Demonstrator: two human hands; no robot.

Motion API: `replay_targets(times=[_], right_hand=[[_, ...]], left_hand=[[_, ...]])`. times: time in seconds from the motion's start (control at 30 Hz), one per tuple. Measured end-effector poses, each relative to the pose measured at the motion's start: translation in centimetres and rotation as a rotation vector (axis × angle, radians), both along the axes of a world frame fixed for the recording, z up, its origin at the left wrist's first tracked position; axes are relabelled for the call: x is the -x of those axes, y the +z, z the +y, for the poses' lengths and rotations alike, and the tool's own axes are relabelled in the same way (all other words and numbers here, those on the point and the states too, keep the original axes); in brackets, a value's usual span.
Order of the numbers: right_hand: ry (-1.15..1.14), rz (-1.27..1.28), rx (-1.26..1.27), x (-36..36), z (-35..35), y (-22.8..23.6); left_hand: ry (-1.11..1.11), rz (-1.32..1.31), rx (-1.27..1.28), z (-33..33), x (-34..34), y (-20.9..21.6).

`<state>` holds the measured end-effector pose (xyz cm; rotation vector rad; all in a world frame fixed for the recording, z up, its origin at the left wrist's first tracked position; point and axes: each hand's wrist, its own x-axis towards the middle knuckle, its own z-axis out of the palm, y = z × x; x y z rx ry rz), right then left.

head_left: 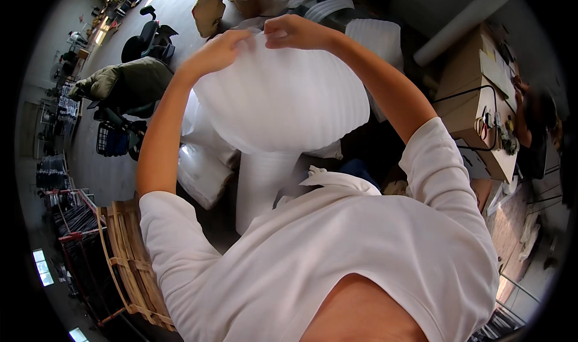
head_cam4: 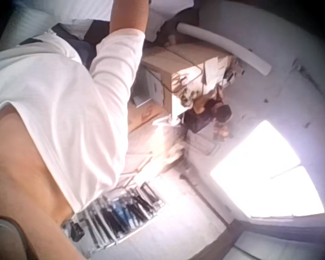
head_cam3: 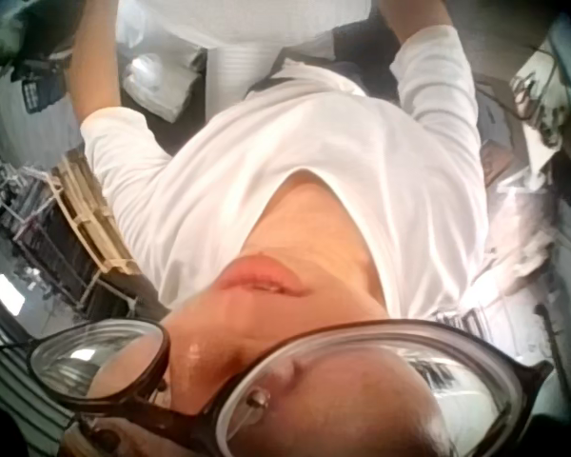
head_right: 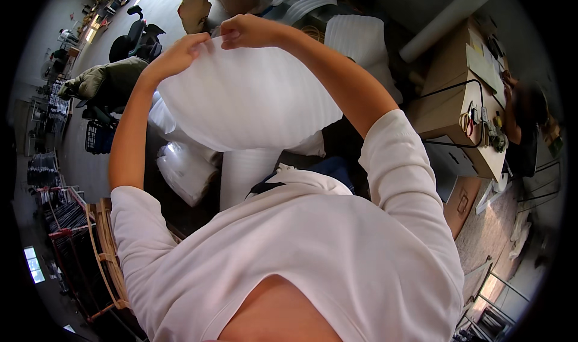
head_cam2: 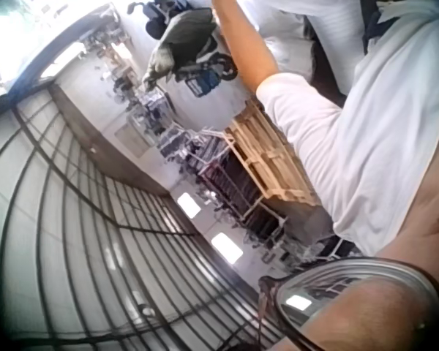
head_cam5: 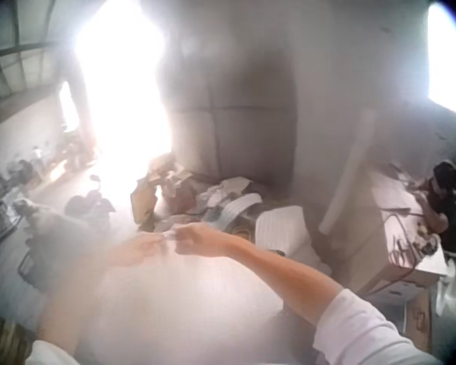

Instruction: The person repeatedly picks up sheets of white, ribbed, flexible material from a pile on the floor. They fold each sheet multiple times by hand into a smaller, compact square and place it back onto the pile. The process is repetitive and involves handling the material one piece at a time.

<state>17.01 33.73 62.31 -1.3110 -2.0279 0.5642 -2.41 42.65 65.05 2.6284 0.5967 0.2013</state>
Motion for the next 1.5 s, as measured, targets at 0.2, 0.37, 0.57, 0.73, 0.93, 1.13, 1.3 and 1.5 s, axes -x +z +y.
replay_targets(times=[0.2, 0.37, 0.57, 0.73, 0.93, 1.13, 1.3, 1.5], right_hand=[[-0.085, 0.115, 0.020, 1.5, -0.2, -0.9], [-0.073, 0.035, -0.447, 2.2, -0.8, -0.7], [-0.230, 0.097, -0.886, 2.6, -3.4, 1.2], [-0.185, 0.562, -0.940, -5.3, -9.0, 2.5], [-0.120, 0.807, -0.833, -23.0, -19.3, 5.7], [-0.510, 0.574, -0.892, -18.7, -14.0, 6.3], [-0.254, 0.701, -0.357, -9.7, -4.6, -0.4], [0.048, 0.386, -0.562, 6.4, -1.2, -2.1]], left_hand=[[0.165, -0.294, -0.205, -2.4, -0.4, -2.2], [0.049, -0.359, 0.215, -2.5, -0.6, -1.6], [0.180, -0.534, 0.865, -0.2, 0.2, -3.3], [0.636, -0.467, 0.509, 9.3, 10.6, -11.4], [1.249, 0.139, 0.006, 12.7, 29.9, -17.9], [1.112, -0.063, 0.068, 11.5, 25.5, -16.0], [0.772, -0.132, 0.132, 6.6, 11.7, -11.7], [0.355, -0.119, 0.238, 2.0, 1.1, -9.0]])
